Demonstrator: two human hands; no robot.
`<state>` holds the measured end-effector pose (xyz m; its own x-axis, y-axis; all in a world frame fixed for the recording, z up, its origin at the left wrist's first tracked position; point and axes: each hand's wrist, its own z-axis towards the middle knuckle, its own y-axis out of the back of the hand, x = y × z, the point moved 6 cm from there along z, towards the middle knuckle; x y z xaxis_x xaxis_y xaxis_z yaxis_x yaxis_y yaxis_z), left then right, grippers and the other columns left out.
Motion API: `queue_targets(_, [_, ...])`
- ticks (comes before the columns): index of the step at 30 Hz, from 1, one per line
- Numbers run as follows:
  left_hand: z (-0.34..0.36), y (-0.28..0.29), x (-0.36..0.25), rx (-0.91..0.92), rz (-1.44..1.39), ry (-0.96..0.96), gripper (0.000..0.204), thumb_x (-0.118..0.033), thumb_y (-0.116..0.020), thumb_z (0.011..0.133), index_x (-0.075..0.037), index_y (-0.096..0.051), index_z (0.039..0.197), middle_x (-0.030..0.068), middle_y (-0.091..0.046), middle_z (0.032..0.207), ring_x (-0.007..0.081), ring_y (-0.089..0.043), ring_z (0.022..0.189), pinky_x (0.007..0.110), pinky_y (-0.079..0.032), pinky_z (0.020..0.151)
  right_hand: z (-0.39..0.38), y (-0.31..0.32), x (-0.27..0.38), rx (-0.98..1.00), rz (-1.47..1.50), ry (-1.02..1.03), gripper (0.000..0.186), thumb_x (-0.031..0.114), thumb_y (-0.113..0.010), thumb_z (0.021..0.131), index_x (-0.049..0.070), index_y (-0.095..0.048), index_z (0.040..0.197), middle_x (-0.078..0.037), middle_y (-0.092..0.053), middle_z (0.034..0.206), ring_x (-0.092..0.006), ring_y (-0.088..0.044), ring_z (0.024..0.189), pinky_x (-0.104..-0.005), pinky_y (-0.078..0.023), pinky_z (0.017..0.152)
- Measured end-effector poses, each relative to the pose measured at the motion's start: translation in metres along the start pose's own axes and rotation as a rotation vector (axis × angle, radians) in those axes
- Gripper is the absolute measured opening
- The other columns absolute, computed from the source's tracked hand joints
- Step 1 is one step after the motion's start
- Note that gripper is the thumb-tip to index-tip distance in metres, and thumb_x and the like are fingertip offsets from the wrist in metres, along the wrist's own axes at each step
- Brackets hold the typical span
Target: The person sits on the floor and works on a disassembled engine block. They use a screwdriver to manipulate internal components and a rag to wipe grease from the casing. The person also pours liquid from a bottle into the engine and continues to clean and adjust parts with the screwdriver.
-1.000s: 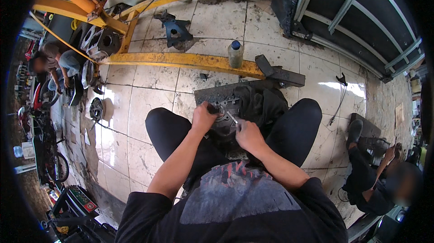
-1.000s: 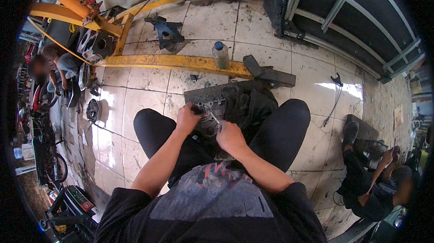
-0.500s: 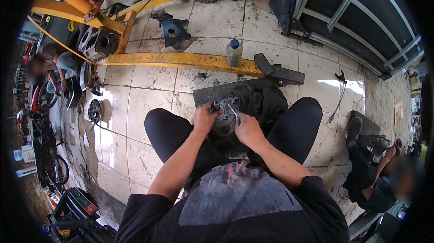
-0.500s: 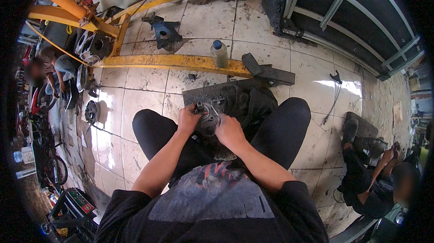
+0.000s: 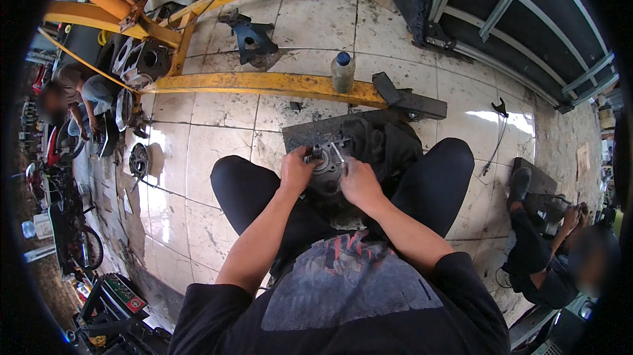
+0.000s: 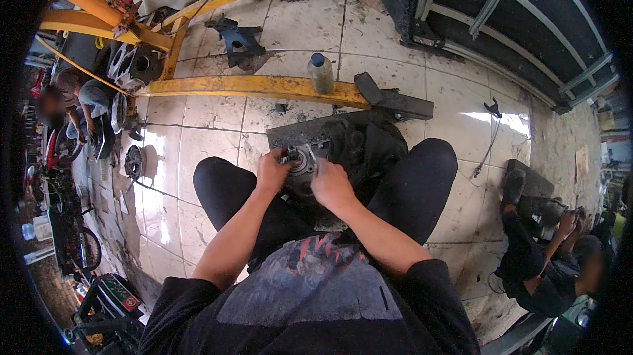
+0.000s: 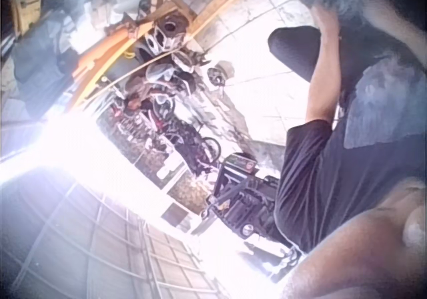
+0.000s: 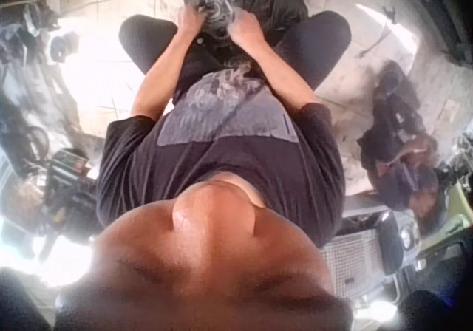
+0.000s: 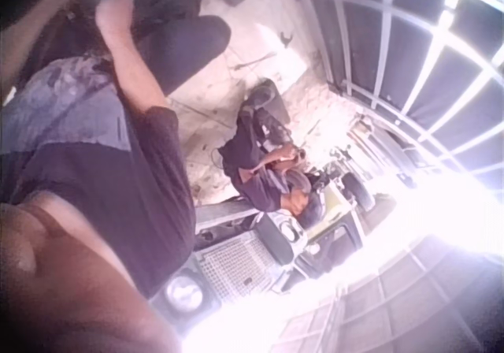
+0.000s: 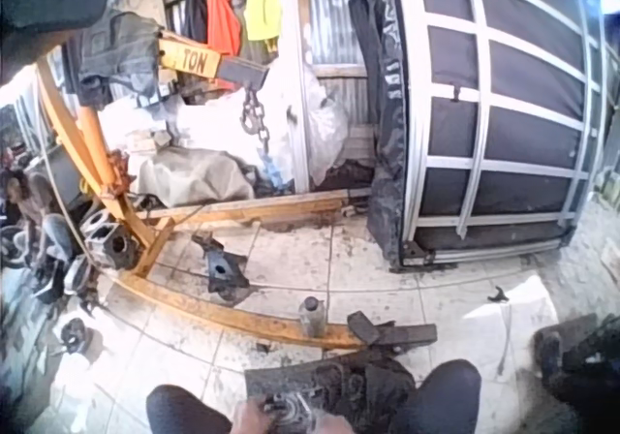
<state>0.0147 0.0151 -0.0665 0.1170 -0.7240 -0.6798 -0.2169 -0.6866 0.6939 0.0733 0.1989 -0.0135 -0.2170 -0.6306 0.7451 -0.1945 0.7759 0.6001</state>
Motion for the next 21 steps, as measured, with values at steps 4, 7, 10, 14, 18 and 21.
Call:
queue_targets(4, [-0.003,-0.002,0.0,-0.041,0.002,0.074,0.05,-0.027,-0.091,0.07,0.001,-0.074,0.107,0.0207,-0.075,0.105,0.0335,-0.072,0.099,0.04,-0.056,0.087,-0.012,-0.023,0.009,0.065,0.064,-0.046,0.025,0.015,-0.049,0.098,-0.003,-0.063,0.107,-0.032,-0.067,0.093,-0.051,-0.065,0.091,-0.0584,-0.05,0.085])
queue_targets(7, [-0.005,0.0,-0.003,-0.061,0.032,0.059,0.051,-0.027,-0.092,0.069,0.002,-0.074,0.106,0.0196,-0.075,0.104,0.0337,-0.072,0.099,0.04,-0.055,0.088,-0.015,-0.007,-0.007,0.12,0.072,-0.065,0.029,0.012,-0.051,0.099,0.0,-0.065,0.121,-0.033,-0.066,0.102,-0.0488,-0.063,0.103,-0.0536,-0.05,0.09])
queue_targets(10, [-0.005,0.006,-0.013,-0.067,-0.019,0.007,0.05,-0.024,-0.093,0.066,0.003,-0.072,0.103,0.0206,-0.074,0.094,0.0394,-0.071,0.094,0.043,-0.056,0.083,-0.002,0.009,-0.018,-0.049,0.147,-0.06,0.032,0.015,-0.05,0.1,-0.001,-0.064,0.124,-0.032,-0.066,0.111,-0.048,-0.062,0.107,-0.0533,-0.049,0.093])
queue_targets(14, [0.004,0.003,-0.002,0.019,-0.051,-0.076,0.052,-0.024,-0.09,0.07,0.003,-0.071,0.11,0.021,-0.073,0.094,0.0386,-0.071,0.093,0.042,-0.055,0.082,0.015,0.0,-0.004,-0.028,0.212,-0.06,0.031,0.014,-0.049,0.099,-0.002,-0.064,0.12,-0.033,-0.066,0.105,-0.0492,-0.063,0.102,-0.0558,-0.049,0.089])
queue_targets(18, [0.007,-0.005,0.0,0.164,-0.012,0.013,0.045,-0.023,-0.087,0.076,0.001,-0.072,0.111,0.0208,-0.074,0.093,0.034,-0.072,0.088,0.041,-0.054,0.078,-0.001,-0.021,0.005,0.074,0.149,-0.059,0.033,0.012,-0.05,0.098,0.002,-0.063,0.127,-0.032,-0.065,0.1,-0.0486,-0.063,0.098,-0.0549,-0.05,0.085])
queue_targets(21, [0.003,-0.006,0.005,0.141,-0.012,0.029,0.041,-0.022,-0.086,0.078,0.0,-0.073,0.11,0.0213,-0.074,0.091,0.0323,-0.072,0.084,0.041,-0.054,0.076,-0.019,-0.007,0.006,0.1,0.15,-0.044,0.032,0.012,-0.05,0.097,0.001,-0.064,0.124,-0.033,-0.065,0.098,-0.0488,-0.063,0.097,-0.0551,-0.05,0.084])
